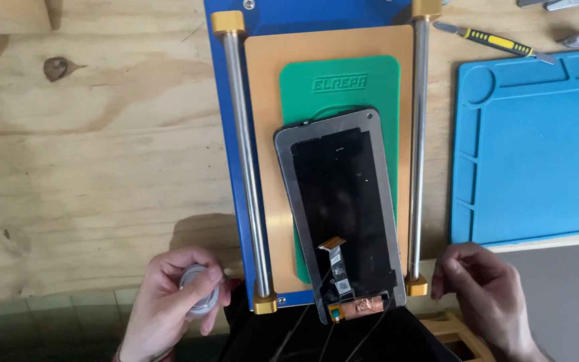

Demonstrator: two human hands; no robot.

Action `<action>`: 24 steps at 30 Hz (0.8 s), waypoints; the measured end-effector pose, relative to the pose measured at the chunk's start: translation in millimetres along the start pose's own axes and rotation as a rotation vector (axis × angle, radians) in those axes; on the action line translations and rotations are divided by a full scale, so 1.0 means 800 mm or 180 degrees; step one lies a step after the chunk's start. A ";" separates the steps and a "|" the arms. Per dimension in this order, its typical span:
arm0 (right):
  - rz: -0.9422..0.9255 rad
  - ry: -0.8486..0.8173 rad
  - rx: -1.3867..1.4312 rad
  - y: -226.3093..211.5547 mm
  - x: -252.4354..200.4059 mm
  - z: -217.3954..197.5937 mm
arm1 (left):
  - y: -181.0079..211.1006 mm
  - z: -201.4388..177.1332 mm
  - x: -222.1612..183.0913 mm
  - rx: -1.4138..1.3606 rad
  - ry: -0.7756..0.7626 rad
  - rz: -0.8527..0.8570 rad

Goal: Separating a smartphone screen from its frame using a heating separator machine and a thin cutting wire

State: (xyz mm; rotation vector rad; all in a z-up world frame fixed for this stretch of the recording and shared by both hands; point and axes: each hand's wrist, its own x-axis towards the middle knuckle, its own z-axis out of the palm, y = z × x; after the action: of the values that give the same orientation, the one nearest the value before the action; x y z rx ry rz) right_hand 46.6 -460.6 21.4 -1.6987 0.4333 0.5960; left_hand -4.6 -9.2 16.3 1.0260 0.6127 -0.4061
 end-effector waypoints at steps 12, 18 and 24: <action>-0.0424 0.0223 -0.0541 -0.051 0.051 -0.003 | -0.027 -0.022 -0.020 0.0114 0.0039 -0.0120; -0.0912 -0.0174 -0.0581 -0.087 0.068 0.012 | -0.043 -0.035 -0.035 0.0187 0.0357 -0.0268; -0.1111 -0.0328 -0.0752 -0.115 0.080 0.023 | -0.052 -0.046 -0.047 0.0337 0.0643 -0.0483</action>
State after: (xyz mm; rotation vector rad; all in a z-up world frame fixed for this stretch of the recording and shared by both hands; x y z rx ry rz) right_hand 148.1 -421.7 52.5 -1.9028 -0.0124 0.4876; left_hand -67.8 4.7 -1.3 1.1339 0.8611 -0.4753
